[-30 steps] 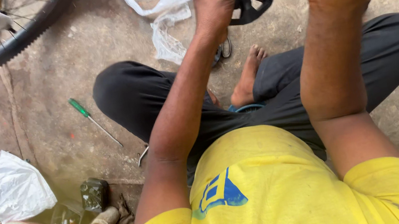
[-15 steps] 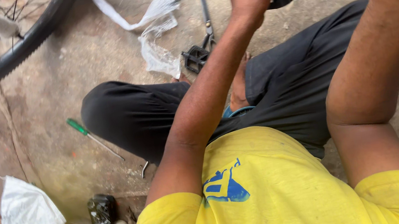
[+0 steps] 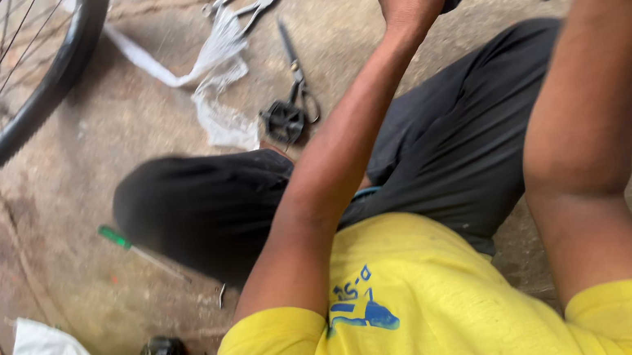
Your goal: The person sits on the ground and uses a wrench to tighten a bicycle pedal. They then remove the pedal from the crank arm, inspect it, and attempt to reattach it to the bicycle.
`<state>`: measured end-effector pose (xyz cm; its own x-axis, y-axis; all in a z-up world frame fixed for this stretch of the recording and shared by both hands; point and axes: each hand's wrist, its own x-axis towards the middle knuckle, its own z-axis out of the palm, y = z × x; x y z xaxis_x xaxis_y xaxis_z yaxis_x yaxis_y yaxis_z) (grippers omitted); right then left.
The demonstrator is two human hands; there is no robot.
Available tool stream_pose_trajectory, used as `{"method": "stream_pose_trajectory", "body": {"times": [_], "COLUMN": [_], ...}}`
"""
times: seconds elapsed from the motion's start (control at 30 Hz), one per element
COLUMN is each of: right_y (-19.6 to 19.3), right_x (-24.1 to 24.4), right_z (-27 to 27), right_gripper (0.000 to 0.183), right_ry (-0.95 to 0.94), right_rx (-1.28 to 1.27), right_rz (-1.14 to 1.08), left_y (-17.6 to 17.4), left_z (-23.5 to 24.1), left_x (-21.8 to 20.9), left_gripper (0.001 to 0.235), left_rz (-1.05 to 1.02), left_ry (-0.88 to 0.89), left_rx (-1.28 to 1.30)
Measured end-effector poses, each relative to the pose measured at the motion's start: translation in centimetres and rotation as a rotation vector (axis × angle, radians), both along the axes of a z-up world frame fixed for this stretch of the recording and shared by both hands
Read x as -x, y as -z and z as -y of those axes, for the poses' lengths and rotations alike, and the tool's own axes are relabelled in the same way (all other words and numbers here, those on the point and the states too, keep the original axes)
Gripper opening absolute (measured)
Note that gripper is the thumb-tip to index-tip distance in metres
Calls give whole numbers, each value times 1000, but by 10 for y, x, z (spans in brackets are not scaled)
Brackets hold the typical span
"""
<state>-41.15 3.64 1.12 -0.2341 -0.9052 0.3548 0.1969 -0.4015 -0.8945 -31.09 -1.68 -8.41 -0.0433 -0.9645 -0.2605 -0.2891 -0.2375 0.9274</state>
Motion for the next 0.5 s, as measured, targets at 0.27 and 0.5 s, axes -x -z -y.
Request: {"method": "stream_pose_trajectory", "body": {"times": [0.27, 0.5], "right_y": [86, 15], "right_x": [-80, -170], "right_z": [20, 57], "right_gripper": [18, 21], "right_ry": [-122, -337], "right_rx": [-96, 45], "right_rz": [-115, 172], "left_y": [167, 4], "left_z": [52, 12], "left_x": [-116, -334], "left_gripper": [42, 48], "left_rz": [556, 15], "left_ry": [-224, -323], "left_rx": [163, -336]}}
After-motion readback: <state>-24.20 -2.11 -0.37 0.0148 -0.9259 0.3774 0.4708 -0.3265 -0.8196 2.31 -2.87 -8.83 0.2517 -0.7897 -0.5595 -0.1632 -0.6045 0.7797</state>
